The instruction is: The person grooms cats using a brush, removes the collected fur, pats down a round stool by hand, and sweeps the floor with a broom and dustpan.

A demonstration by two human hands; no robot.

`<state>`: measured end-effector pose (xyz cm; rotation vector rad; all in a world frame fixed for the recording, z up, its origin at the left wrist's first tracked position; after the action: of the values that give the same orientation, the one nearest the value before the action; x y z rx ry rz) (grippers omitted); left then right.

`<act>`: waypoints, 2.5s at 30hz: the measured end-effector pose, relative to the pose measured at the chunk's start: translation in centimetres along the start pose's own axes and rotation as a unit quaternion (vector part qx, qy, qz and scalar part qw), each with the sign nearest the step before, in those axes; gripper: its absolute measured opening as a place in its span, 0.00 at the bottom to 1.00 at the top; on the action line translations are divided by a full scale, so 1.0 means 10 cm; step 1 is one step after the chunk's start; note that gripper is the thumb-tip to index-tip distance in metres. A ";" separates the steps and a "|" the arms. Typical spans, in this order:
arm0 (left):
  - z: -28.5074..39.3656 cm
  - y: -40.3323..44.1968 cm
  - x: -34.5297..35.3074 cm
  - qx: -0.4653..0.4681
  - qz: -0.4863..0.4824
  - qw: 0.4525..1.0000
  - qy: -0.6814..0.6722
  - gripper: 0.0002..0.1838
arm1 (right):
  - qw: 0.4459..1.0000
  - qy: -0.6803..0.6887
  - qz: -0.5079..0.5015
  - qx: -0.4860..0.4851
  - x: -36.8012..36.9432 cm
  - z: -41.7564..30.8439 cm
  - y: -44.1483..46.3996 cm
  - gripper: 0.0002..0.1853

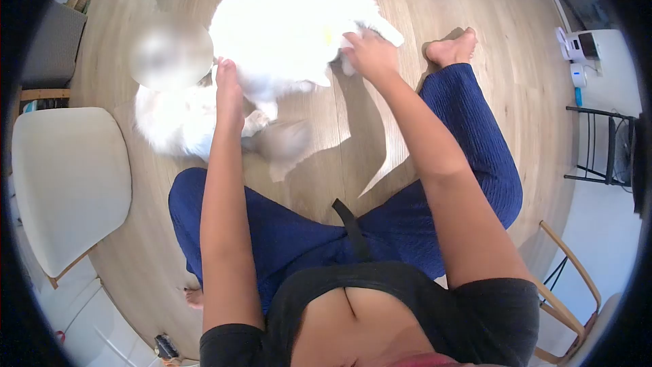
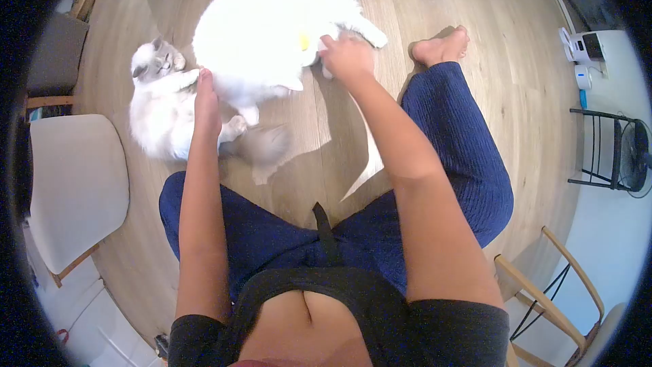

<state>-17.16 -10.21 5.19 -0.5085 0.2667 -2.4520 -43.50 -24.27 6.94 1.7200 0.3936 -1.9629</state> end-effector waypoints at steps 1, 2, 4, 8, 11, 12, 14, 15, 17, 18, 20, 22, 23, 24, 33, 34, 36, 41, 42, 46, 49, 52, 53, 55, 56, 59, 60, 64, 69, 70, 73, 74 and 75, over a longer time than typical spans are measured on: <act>0.01 0.02 -0.03 -0.012 -0.009 1.000 0.005 0.31 | 1.000 -0.001 0.001 0.000 -0.06 0.08 -0.09 0.16; 0.02 0.03 -0.07 -0.023 -0.018 1.000 0.005 0.32 | 0.999 -0.028 -0.020 0.013 -0.14 0.20 -0.24 0.17; 0.02 0.08 -0.11 -0.040 -0.033 0.999 0.010 0.32 | 0.997 -0.062 -0.042 0.025 -0.35 0.39 -0.48 0.18; -0.08 0.14 -0.08 -0.057 -0.059 0.996 0.023 0.34 | 0.982 -0.044 -0.156 0.095 -0.67 0.60 -0.60 0.18; 0.01 0.01 0.08 -0.042 -0.064 0.995 0.058 0.34 | 0.990 -0.003 -0.098 0.098 -0.53 0.51 -0.30 0.19; 0.05 -0.04 0.12 -0.038 -0.067 0.994 0.074 0.34 | 0.990 -0.004 -0.087 0.115 -0.46 0.47 -0.15 0.19; 0.16 -0.14 0.15 -0.037 -0.074 0.991 0.103 0.34 | 0.988 -0.002 -0.093 0.127 -0.43 0.40 -0.03 0.21; 0.23 -0.19 0.15 -0.037 -0.075 0.989 0.119 0.34 | 0.989 0.004 -0.088 0.120 -0.41 0.45 -0.05 0.21; 0.40 -0.31 0.15 -0.012 -0.057 0.989 0.136 0.34 | 0.986 -0.019 -0.108 0.126 -0.35 0.71 -0.13 0.22; 0.46 -0.37 0.15 0.029 -0.031 0.990 0.134 0.32 | 0.987 -0.020 -0.103 0.123 -0.39 0.80 -0.18 0.22; 0.50 -0.39 0.20 0.050 -0.035 0.994 0.086 0.29 | 0.987 0.027 0.046 0.150 -0.62 0.92 -0.41 0.24; 0.54 -0.45 0.33 0.069 -0.045 0.996 0.039 0.26 | 0.916 0.310 -0.032 0.253 -1.02 0.81 -0.59 0.25; 0.59 -0.53 0.48 0.087 -0.070 0.993 0.042 0.23 | 0.757 0.551 -0.153 0.317 -1.18 0.64 -0.67 0.25; 0.64 -0.60 0.62 0.107 -0.093 0.989 0.046 0.20 | 0.678 0.655 -0.170 0.287 -1.26 0.50 -0.75 0.21; 0.91 -1.13 1.21 0.282 -0.193 0.930 0.131 0.23 | 0.345 0.913 -0.203 0.080 -1.43 -0.15 -0.99 0.30; 0.92 -1.14 1.24 0.284 -0.190 0.930 0.134 0.23 | 0.332 0.919 -0.212 0.025 -1.40 -0.13 -0.99 0.31; 0.92 -1.15 1.30 0.298 -0.193 0.926 0.125 0.25 | 0.314 0.922 -0.223 -0.030 -1.33 -0.14 -1.01 0.33; 0.93 -1.10 1.46 0.291 -0.211 0.920 0.158 0.29 | 0.414 0.889 -0.169 0.097 -1.61 -0.21 -1.09 0.40; 0.90 -1.09 1.49 0.274 -0.220 0.920 0.173 0.30 | 0.412 0.890 -0.167 0.099 -1.60 -0.19 -1.07 0.40; 0.78 -1.07 1.56 0.248 -0.233 0.917 0.210 0.31 | 0.405 0.902 -0.108 0.106 -1.42 -0.09 -0.89 0.34; 0.79 -1.04 1.61 0.289 -0.211 0.910 0.210 0.32 | 0.391 0.911 -0.082 0.101 -1.33 -0.10 -0.84 0.30; 0.80 -1.04 1.62 0.282 -0.204 0.922 0.168 0.32 | 0.371 0.920 -0.066 0.108 -1.31 -0.09 -0.84 0.26; 0.81 -1.04 1.61 0.284 -0.205 0.921 0.168 0.32 | 0.364 0.923 -0.063 0.107 -1.31 -0.08 -0.84 0.24; 0.82 -1.03 1.57 0.286 -0.204 0.921 0.169 0.31 | 0.360 0.924 -0.069 0.108 -1.33 -0.11 -0.84 0.23; 0.81 -1.02 1.55 0.296 -0.209 0.916 0.171 0.32 | 0.357 0.924 -0.073 0.111 -1.31 -0.13 -0.85 0.22; 0.83 -1.02 1.50 0.307 -0.217 0.912 0.163 0.32 | 0.338 0.932 -0.083 0.099 -1.31 -0.17 -0.87 0.22; 0.86 -1.04 1.49 0.309 -0.222 0.912 0.153 0.31 | 0.338 0.932 -0.085 0.097 -1.33 -0.18 -0.88 0.22; 0.89 -1.10 1.48 0.338 -0.219 0.894 0.198 0.25 | 0.331 0.934 -0.095 0.098 -1.37 -0.20 -0.92 0.22; 0.86 -1.19 1.47 0.323 -0.167 0.920 0.148 0.19 | 0.330 0.935 -0.098 0.085 -1.42 -0.20 -0.94 0.25; 0.87 -1.19 1.47 0.323 -0.167 0.920 0.147 0.19 | 0.353 0.927 -0.095 0.089 -1.44 -0.21 -0.95 0.26; 0.89 -1.18 1.47 0.336 -0.157 0.917 0.146 0.19 | 0.388 0.912 -0.094 0.093 -1.48 -0.23 -0.96 0.28; 0.88 -1.13 1.46 0.341 -0.156 0.920 0.113 0.19 | 0.397 0.908 -0.095 0.096 -1.47 -0.23 -0.95 0.29; 0.87 -1.09 1.45 0.346 -0.156 0.922 0.080 0.20 | 0.397 0.908 -0.095 0.095 -1.47 -0.24 -0.95 0.29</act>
<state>-30.05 -10.97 20.67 -0.0359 -0.6531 -2.6671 -45.48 -12.54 20.02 3.2114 0.9624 0.8756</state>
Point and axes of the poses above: each hand's wrist, its own y-axis towards the middle knuckle, its own x-axis out of the palm, z = x × y, the point moved 2 cm from there along y, towards the middle knuckle, and after that the axes turned 10 degrees about -y, right-handed, at the moved point
